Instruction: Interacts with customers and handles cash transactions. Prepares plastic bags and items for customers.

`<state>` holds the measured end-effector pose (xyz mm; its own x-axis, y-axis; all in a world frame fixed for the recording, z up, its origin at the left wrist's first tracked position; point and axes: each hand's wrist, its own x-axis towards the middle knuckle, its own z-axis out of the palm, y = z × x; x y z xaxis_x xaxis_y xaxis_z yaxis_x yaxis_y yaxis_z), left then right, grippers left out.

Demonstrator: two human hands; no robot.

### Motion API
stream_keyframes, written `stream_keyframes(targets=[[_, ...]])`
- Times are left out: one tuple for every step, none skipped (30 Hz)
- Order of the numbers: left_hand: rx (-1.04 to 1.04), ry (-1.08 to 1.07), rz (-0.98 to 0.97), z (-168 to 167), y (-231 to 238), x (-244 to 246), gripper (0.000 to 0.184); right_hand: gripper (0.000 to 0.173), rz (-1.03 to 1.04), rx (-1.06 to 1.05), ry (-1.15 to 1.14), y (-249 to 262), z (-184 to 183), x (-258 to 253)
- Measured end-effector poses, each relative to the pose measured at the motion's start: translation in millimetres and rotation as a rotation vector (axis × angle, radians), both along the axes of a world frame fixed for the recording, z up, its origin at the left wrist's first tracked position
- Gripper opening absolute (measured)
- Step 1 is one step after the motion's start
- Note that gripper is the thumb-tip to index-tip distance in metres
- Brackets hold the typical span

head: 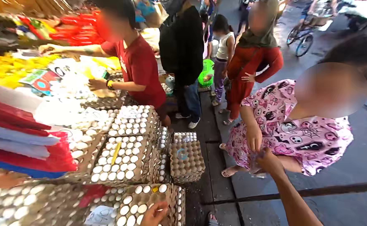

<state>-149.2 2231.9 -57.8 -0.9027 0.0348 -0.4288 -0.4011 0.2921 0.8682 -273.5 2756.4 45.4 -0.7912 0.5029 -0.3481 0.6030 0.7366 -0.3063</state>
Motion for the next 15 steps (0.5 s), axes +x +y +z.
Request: stream_keyframes(targets=[[0.007,-0.02,0.022,-2,8,8,0.034,0.083,0.009,0.014,-0.004,4,-6,-3],[0.01,-0.032,0.035,-3,16,13,0.033,0.084,0.023,0.044,0.004,8,-14,-6],[0.011,-0.036,0.039,-4,23,13,0.033,0.085,0.037,0.079,0.015,11,-20,-11],[0.012,-0.039,0.038,-1,30,12,0.034,0.086,0.047,0.103,0.027,15,-26,-15],[0.017,-0.042,0.034,3,36,10,0.035,0.086,0.051,0.105,0.046,18,-33,-18],[0.023,-0.041,0.022,9,43,7,0.036,0.085,0.052,0.094,0.07,21,-37,-19],[0.028,-0.033,0.005,14,47,3,0.037,0.083,0.055,0.079,0.1,23,-40,-21],[0.028,-0.023,-0.01,20,50,-1,0.038,0.081,0.06,0.059,0.13,24,-40,-23],[0.025,-0.011,-0.019,25,51,-6,0.039,0.078,0.064,0.037,0.152,24,-40,-24],[0.018,-0.001,-0.022,29,51,-10,0.039,0.077,0.068,0.02,0.166,24,-39,-25],[0.009,0.009,-0.02,31,50,-14,0.039,0.076,0.071,0.0,0.179,24,-37,-26],[0.004,0.015,-0.017,32,50,-17,0.039,0.075,0.078,-0.019,0.197,25,-36,-26],[0.0,0.015,-0.014,34,51,-21,0.04,0.074,0.086,-0.04,0.227,25,-36,-27],[-0.007,0.013,-0.018,36,52,-25,0.04,0.073,0.097,-0.069,0.264,27,-36,-27],[-0.012,0.015,-0.026,37,54,-28,0.04,0.074,0.11,-0.094,0.318,30,-39,-27]])
